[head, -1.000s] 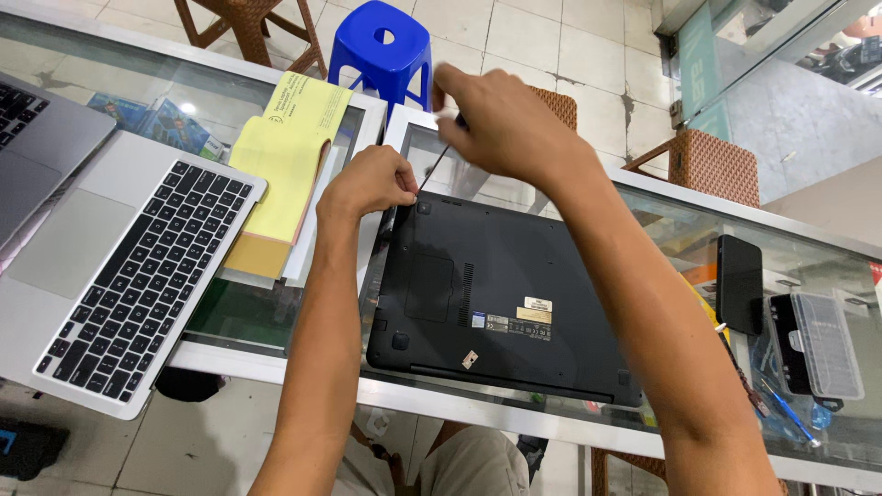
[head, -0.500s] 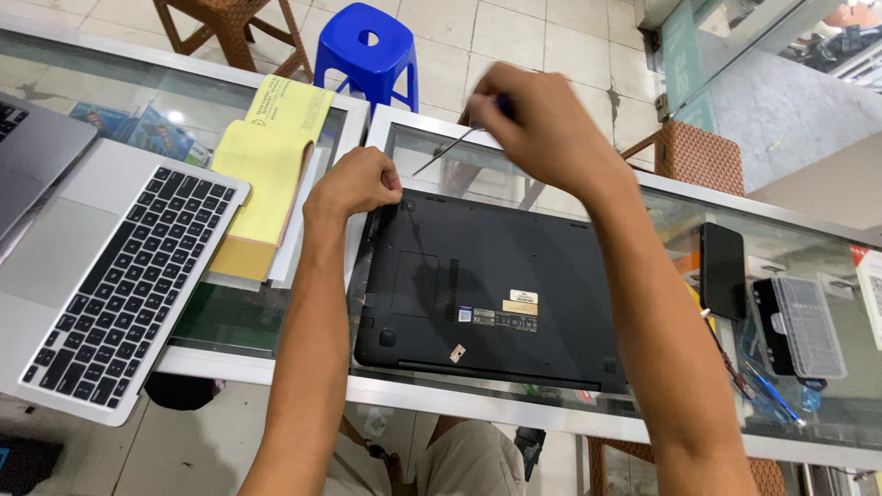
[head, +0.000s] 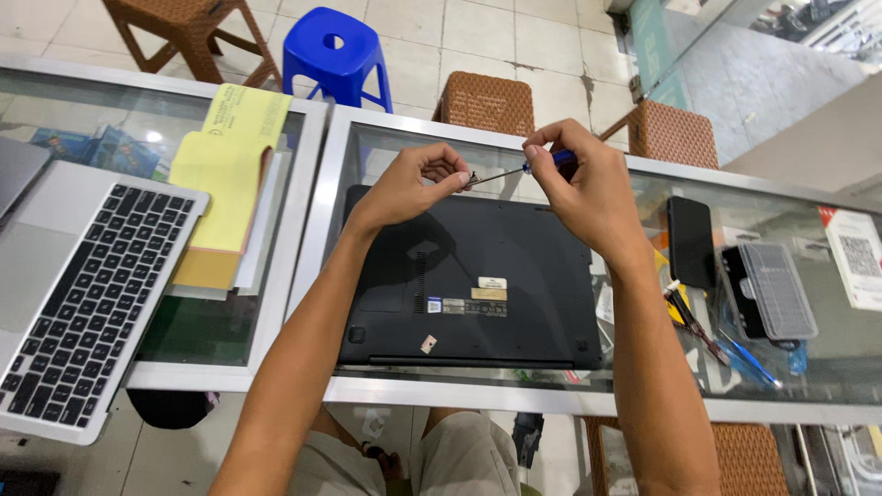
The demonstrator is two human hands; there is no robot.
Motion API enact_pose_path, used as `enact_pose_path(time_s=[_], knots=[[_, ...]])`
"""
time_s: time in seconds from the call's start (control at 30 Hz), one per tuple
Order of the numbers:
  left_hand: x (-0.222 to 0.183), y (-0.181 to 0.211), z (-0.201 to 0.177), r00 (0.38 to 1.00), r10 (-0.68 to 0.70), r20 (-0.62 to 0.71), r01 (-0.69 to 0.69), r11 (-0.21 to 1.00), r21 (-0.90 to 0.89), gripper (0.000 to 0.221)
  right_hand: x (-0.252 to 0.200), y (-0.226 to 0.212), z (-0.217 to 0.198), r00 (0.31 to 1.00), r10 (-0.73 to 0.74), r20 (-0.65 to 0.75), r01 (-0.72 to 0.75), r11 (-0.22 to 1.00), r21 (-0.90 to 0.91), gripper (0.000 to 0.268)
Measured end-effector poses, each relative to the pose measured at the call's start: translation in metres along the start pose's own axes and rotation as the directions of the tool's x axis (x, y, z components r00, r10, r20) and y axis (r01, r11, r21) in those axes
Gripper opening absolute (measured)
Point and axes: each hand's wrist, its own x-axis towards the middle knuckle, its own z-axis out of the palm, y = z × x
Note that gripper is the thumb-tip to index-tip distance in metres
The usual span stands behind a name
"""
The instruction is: The person unscrews the bottom panel of a laptop using a screwdriver, removes several screws, and then flips the laptop over to pry open the top bezel surrounding the keyboard.
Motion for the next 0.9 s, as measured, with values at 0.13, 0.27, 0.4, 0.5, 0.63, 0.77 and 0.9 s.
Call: enact_pose_path(time_s=[0.13,0.27,0.4,0.5,0.63,0.77,0.9], knots=[[0.014,0.012,0.024,1.000,0.023,0.016,-0.023,1.000,0.014,0.015,-0.002,0.010,-0.019,0.997,-0.023,-0.076,0.021,0.999,-0.036,0.009],[0.031,0.021,0.052,0.999,-0.011,0.048,0.006,0.995,0.103,0.022,-0.001,0.016,-0.035,0.995,-0.046,-0.085,0.033,0.989,-0.147,0.014],[0.040,0.016,0.070,0.997,-0.071,0.014,0.066,0.969,0.237,0.021,0.003,0.027,-0.034,1.000,0.010,-0.006,-0.011,0.981,-0.193,0.018],[0.040,0.000,0.079,0.998,-0.034,-0.052,0.045,0.973,0.228,0.009,0.004,0.032,-0.031,0.999,0.048,0.022,-0.044,0.986,-0.159,0.019],[0.038,-0.004,0.080,0.996,-0.068,-0.057,0.080,0.970,0.228,0.008,0.006,0.045,-0.025,0.999,0.024,0.029,-0.018,0.985,-0.169,0.019],[0.039,-0.013,0.081,0.997,-0.032,-0.071,0.048,0.969,0.242,0.010,0.009,0.047,-0.024,0.999,0.011,0.043,-0.003,0.986,-0.165,0.018],[0.039,-0.014,0.079,0.998,0.023,-0.066,-0.005,0.964,0.265,0.010,0.013,0.047,-0.022,0.998,-0.026,0.057,0.037,0.981,-0.189,0.016]])
